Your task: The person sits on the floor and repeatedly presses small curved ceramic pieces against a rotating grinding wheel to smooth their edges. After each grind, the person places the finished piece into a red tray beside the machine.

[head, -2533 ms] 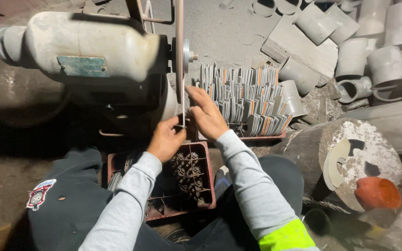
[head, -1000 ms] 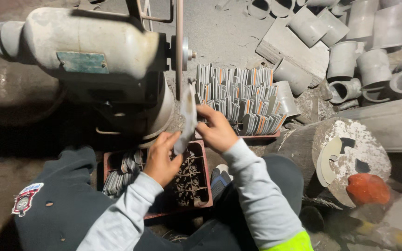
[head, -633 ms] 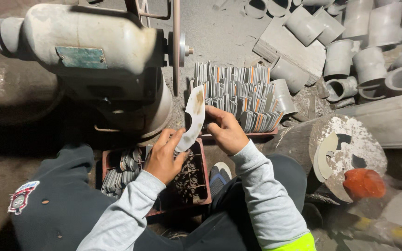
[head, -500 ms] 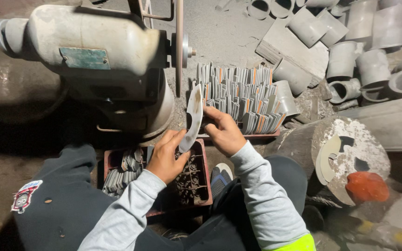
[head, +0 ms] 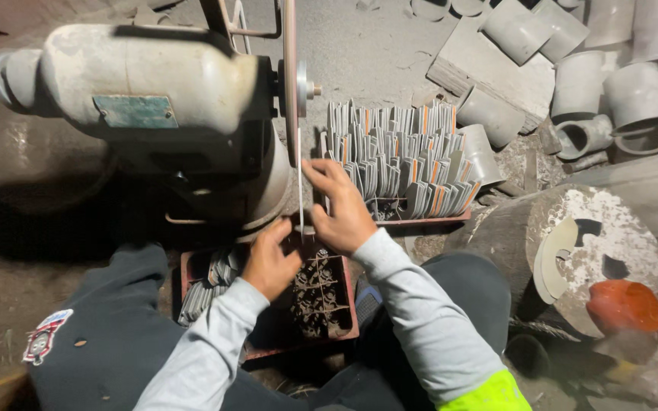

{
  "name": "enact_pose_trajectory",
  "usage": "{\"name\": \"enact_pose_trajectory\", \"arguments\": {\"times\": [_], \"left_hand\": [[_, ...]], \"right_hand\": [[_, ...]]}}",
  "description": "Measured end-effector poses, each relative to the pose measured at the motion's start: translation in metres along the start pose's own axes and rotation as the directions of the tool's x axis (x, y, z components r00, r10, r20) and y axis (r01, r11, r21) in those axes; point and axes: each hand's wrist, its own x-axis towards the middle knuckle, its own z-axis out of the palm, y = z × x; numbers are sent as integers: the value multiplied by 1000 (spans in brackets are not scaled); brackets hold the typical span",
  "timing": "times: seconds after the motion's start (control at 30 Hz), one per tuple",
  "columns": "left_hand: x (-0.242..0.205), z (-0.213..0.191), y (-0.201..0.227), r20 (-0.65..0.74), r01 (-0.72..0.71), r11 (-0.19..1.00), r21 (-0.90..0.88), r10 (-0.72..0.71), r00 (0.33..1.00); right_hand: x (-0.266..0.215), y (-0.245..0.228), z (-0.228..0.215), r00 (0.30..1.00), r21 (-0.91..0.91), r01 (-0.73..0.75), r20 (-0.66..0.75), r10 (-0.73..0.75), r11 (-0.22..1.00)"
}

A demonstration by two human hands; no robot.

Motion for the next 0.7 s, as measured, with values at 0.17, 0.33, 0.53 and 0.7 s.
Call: {"name": "enact_pose_trajectory", "arguments": {"times": [0.17, 0.33, 0.53, 0.7], "left_hand": [[-34, -21, 29, 139, -93, 939, 332, 49, 989], [-31, -38, 48, 95, -95, 887, 452, 58, 994], [-31, -37, 59, 48, -69, 871, 486, 52, 997], [-29, -34, 59, 3, -51, 890, 454, 55, 998]], "right_hand": [[-27, -1, -58, 970, 7, -201, 144, 198, 980], [-39, -9, -55, 953, -103, -303, -56, 298, 948], [-45, -14, -35, 854, -127, -481, 157, 496, 868], [-49, 0, -16, 748, 364, -662, 378, 546, 655]]}}
